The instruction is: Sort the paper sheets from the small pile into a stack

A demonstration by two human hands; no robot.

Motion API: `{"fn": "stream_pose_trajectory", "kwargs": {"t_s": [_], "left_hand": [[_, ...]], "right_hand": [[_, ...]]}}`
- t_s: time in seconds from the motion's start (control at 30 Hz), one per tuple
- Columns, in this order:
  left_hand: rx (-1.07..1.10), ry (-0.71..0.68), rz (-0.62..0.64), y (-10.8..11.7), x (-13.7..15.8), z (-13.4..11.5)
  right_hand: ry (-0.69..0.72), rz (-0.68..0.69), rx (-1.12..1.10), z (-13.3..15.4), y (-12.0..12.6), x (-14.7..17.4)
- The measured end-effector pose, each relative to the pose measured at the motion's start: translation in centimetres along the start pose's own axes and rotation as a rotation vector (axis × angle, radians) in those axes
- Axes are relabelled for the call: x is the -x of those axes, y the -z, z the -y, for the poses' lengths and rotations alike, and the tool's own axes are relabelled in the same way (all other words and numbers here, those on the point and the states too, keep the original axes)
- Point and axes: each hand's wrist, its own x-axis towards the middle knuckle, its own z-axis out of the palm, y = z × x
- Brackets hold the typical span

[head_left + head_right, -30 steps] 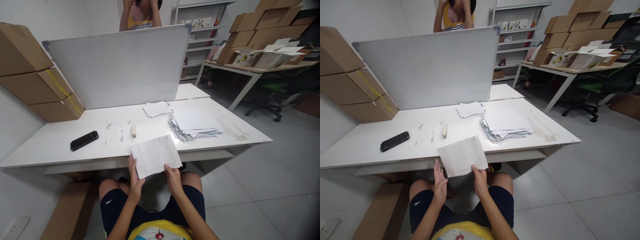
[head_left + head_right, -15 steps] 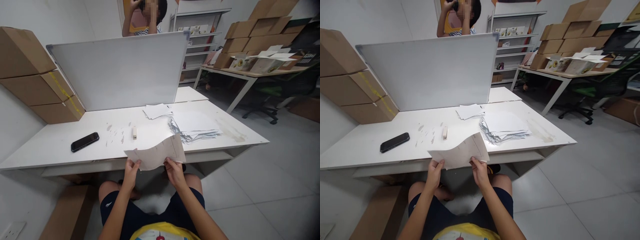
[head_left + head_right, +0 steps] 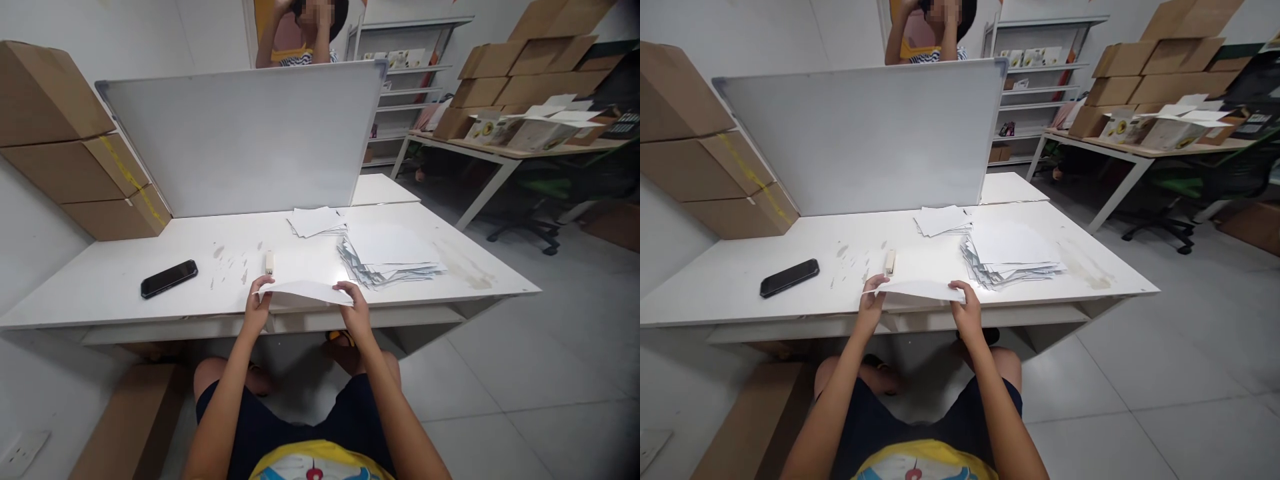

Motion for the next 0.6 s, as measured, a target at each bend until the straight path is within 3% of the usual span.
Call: {"fn": "stream_pose_trajectory", "kwargs": {"t_s": [0.1,0.3,0.5,0.6], "left_hand": [[0.019,0.036,-0.085,-0.6,0.4,-0.1],[0.002,0.102,-0.224,-0.6,1.5,-2.3],[-0.207,0.135,-0.389,1.5,2.9,-5.4],[-0.388,0.226,-0.342,3.4,2.5,-6.5]], "right_hand": [[0.071,-0.019,-0.006,0.4,-0.5,-0.2],[0.024,-0.082,-0.009,-0.5,-2.5,0.9],[-0.014,0.136,0.099,-1.6,-3.1,1.9],[-0.056,0.213,0.195,-0.6,-3.0,1.1]]}}
